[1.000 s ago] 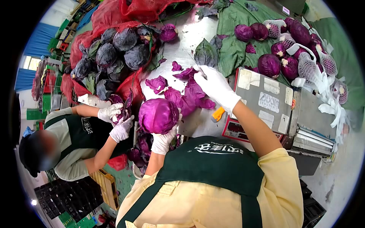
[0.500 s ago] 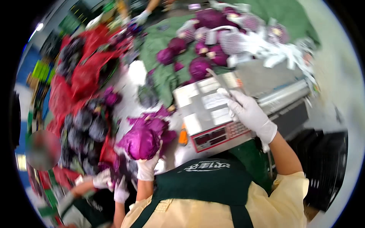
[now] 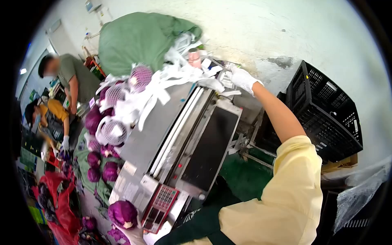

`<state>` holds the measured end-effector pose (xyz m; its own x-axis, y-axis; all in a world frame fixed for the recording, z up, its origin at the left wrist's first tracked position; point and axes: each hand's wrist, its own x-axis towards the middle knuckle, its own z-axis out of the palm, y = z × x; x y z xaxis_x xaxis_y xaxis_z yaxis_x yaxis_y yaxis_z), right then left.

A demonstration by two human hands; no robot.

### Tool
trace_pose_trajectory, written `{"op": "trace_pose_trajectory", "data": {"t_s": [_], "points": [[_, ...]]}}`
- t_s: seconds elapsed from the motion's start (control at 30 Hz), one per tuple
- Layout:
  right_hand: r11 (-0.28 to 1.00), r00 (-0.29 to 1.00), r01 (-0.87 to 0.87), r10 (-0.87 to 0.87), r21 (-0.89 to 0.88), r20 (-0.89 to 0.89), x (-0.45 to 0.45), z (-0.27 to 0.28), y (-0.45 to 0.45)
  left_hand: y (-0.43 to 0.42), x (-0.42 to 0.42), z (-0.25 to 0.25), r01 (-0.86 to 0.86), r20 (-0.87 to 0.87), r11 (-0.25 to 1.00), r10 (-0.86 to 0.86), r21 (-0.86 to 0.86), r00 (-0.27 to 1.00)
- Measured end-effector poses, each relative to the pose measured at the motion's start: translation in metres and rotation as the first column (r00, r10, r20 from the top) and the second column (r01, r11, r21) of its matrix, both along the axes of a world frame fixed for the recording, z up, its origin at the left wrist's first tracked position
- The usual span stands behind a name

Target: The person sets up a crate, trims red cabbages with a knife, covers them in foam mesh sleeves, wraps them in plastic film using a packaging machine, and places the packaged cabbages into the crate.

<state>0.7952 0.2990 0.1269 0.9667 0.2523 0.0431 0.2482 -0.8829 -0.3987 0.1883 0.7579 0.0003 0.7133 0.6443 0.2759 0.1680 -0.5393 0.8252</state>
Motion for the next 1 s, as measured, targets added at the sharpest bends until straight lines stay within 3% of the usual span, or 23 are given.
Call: {"op": "trace_pose_trajectory", "data": {"t_s": [0.03, 0.07, 0.13, 0.2, 0.23, 0.3, 0.37, 0.5, 0.53, 0.57, 0.63, 0.67, 0.7, 0.73, 0.77, 0.8, 0.83, 0.87, 0.9, 0.93, 0.97, 1.0], "points": [[0.982, 0.999, -0.035, 0.039, -0.184, 0.023, 0.024, -0.016, -0.019, -0.016, 0.017, 0.02, -0.048, -0.037, 0.949, 0.063, 0.311, 0.997], [0.985, 0.999, -0.029, 0.031, -0.173, 0.008, 0.041, -0.035, -0.035, -0.032, 0.036, 0.037, -0.087, -0.036, 0.97, 0.097, 0.225, 0.995], [0.924, 0.964, -0.259, 0.264, -0.28, -0.023, 0.064, -0.056, -0.047, -0.072, 0.079, 0.08, -0.126, -0.049, 0.981, 0.134, 0.149, 0.99], [0.859, 0.924, -0.378, 0.327, -0.345, -0.199, 0.073, -0.066, -0.05, -0.093, 0.102, 0.095, -0.135, -0.024, 0.933, 0.135, -0.335, 0.991], [0.823, 0.89, -0.444, 0.36, -0.355, -0.28, 0.079, -0.07, -0.051, -0.092, 0.109, 0.096, -0.137, -0.03, 0.936, 0.135, -0.323, 0.99], [0.809, 0.881, -0.466, 0.388, -0.358, -0.27, 0.092, -0.094, -0.053, -0.076, 0.108, 0.086, -0.118, 0.008, 0.679, 0.179, -0.725, 0.984], [0.785, 0.879, -0.465, 0.351, -0.411, -0.323, 0.092, -0.091, -0.041, -0.061, 0.106, 0.077, -0.141, -0.05, 0.679, 0.152, -0.721, 0.987], [0.804, 0.835, -0.54, 0.474, -0.25, -0.278, 0.113, -0.109, -0.012, -0.012, 0.084, 0.045, -0.245, -0.171, 0.2, 0.326, -0.949, 0.93], [0.783, 0.809, -0.571, 0.484, -0.246, -0.334, 0.119, -0.109, 0.0, -0.004, 0.076, 0.037, -0.248, -0.208, 0.063, 0.368, -0.967, 0.906], [0.769, 0.794, -0.593, 0.509, -0.239, -0.333, 0.126, -0.115, 0.01, -0.016, 0.088, 0.048, -0.245, -0.192, 0.099, 0.377, -0.964, 0.906], [0.792, 0.886, -0.457, 0.362, -0.406, -0.291, 0.137, -0.136, 0.039, -0.048, 0.129, 0.066, -0.195, -0.068, 0.365, 0.332, -0.91, 0.941], [0.797, 0.873, -0.481, 0.397, -0.366, -0.282, 0.145, -0.145, 0.056, -0.066, 0.152, 0.08, -0.172, -0.027, 0.422, 0.327, -0.89, 0.945], [0.839, 0.844, -0.513, 0.457, -0.179, -0.28, 0.147, -0.153, 0.066, -0.038, 0.131, 0.059, -0.165, -0.023, 0.441, 0.311, -0.882, 0.95], [0.854, 0.798, -0.503, 0.519, 0.135, -0.307, 0.149, -0.159, 0.08, -0.011, 0.109, 0.039, -0.159, -0.019, 0.461, 0.294, -0.873, 0.956], [0.772, 0.705, -0.332, 0.585, 0.543, -0.401, 0.142, -0.154, 0.096, 0.013, 0.086, 0.02, -0.152, -0.015, 0.48, 0.278, -0.864, 0.961], [0.631, 0.609, -0.153, 0.666, 0.76, -0.431, 0.133, -0.144, 0.105, 0.011, 0.088, 0.023, -0.146, 0.001, 0.433, 0.322, -0.89, 0.947], [0.808, 0.61, -0.133, 0.523, 0.573, -0.595, 0.151, -0.159, 0.112, 0.003, 0.1, 0.026, -0.133, 0.02, 0.359, 0.393, -0.924, 0.919], [0.709, 0.627, -0.639, 0.705, 0.299, -0.331, 0.183, -0.202, 0.113, 0.003, 0.1, 0.026, -0.102, 0.048, 0.29, 0.468, -0.952, 0.882], [0.529, 0.534, -0.835, 0.845, -0.152, 0.007, 0.216, -0.245, 0.114, 0.001, 0.106, 0.025, -0.064, 0.072, 0.228, 0.541, -0.972, 0.838], [0.614, 0.587, -0.756, 0.789, 0.227, -0.179, 0.236, -0.283, 0.109, -0.001, 0.113, 0.025, -0.03, 0.096, 0.193, 0.608, -0.981, 0.788], [0.666, 0.592, -0.503, 0.73, 0.551, -0.341, 0.253, -0.317, 0.106, -0.002, 0.115, 0.022, -0.024, 0.11, 0.187, 0.67, -0.982, 0.734], [0.695, 0.661, -0.663, 0.718, 0.277, -0.219, 0.248, -0.288, 0.097, -0.006, 0.117, 0.023, -0.048, 0.114, 0.201, 0.717, -0.978, 0.688]]}}
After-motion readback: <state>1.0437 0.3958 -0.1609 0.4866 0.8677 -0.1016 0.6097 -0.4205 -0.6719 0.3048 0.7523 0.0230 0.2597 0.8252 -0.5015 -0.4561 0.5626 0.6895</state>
